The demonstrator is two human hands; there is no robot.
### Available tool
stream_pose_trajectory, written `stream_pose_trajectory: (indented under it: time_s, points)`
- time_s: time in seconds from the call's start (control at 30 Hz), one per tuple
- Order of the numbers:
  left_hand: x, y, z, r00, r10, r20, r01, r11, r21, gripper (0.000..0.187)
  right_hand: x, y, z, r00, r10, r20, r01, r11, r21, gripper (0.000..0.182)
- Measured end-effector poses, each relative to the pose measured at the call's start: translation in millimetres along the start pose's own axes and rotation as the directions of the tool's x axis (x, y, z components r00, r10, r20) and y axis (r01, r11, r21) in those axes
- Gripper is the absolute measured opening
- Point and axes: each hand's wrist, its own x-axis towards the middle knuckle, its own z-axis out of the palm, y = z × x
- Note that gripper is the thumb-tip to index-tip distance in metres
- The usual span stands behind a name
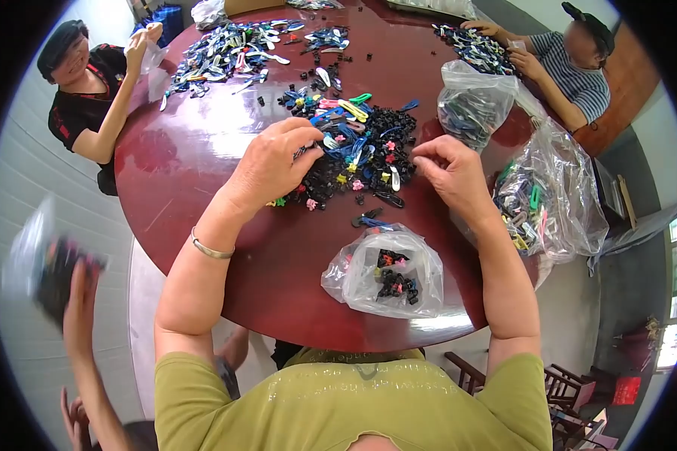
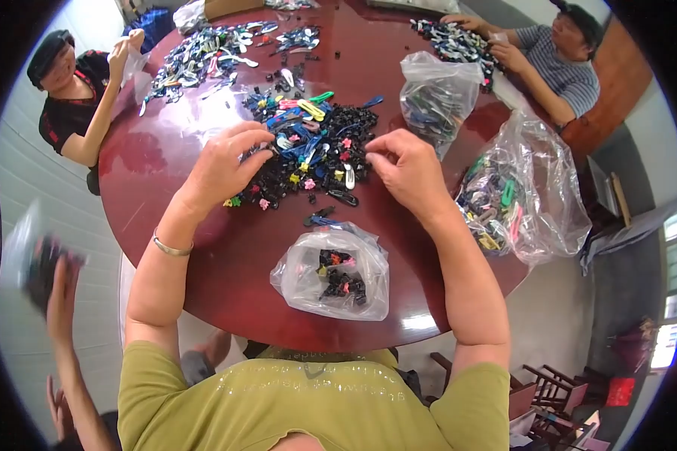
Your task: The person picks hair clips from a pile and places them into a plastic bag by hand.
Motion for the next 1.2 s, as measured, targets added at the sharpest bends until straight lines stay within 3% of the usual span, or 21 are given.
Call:
stream_pose_trajectory:
  time_s: [0.2,0.4,0.6,0.73,0.83,0.9,0.97,1.03,1.1,1.17,1.2]
  points:
    - [-4.5,15.9,5.7,0.992,0.027,0.122,-0.025,0.999,-0.022,0.012,-4.8,-11.6,3.7,0.994,-0.031,0.103,0.043,0.992,-0.120,0.013]
    - [-9.8,27.5,13.8,0.968,0.162,0.191,-0.144,0.984,-0.103,0.011,-6.3,-10.6,-6.3,0.978,0.005,0.208,0.035,0.981,-0.189,0.016]
    - [-8.0,48.7,14.9,0.929,0.239,0.282,-0.203,0.968,-0.150,0.026,-7.5,-6.8,8.6,0.981,-0.103,0.163,0.145,0.953,-0.267,0.013]
    - [-7.7,52.3,15.3,0.928,0.249,0.276,-0.235,0.968,-0.084,0.024,-9.4,-7.0,7.7,0.979,-0.169,0.110,0.194,0.941,-0.278,0.012]
    - [-10.1,48.0,21.8,0.934,0.255,0.249,-0.248,0.967,-0.058,0.021,-7.4,-11.5,1.4,0.995,-0.025,0.096,0.024,1.000,0.016,0.010]
    - [-10.7,48.0,21.5,0.931,0.256,0.260,-0.254,0.966,-0.041,0.016,-8.7,-31.1,-9.0,0.975,0.162,0.155,-0.198,0.944,0.263,0.008]
    - [-11.5,45.9,24.1,0.933,0.255,0.254,-0.258,0.966,-0.022,0.014,-12.8,-53.0,-19.5,0.974,0.159,0.159,-0.213,0.877,0.431,0.005]
    - [-12.7,43.7,24.8,0.942,0.234,0.242,-0.240,0.971,-0.004,0.013,-19.9,-72.1,-31.0,0.960,0.098,0.261,-0.242,0.757,0.607,0.004]
    - [-12.7,40.9,27.7,0.942,0.214,0.259,-0.224,0.975,0.010,0.012,-25.7,-84.8,-45.5,0.931,-0.197,0.308,-0.040,0.782,0.622,0.009]
    - [-13.2,38.9,30.4,0.946,0.219,0.240,-0.232,0.972,0.028,0.011,-25.5,-94.4,-55.2,0.801,-0.455,0.389,0.151,0.782,0.605,0.011]
    - [-13.7,38.0,31.2,0.947,0.221,0.233,-0.234,0.972,0.027,0.011,-29.8,-97.6,-54.7,0.777,-0.455,0.435,0.130,0.793,0.596,0.011]
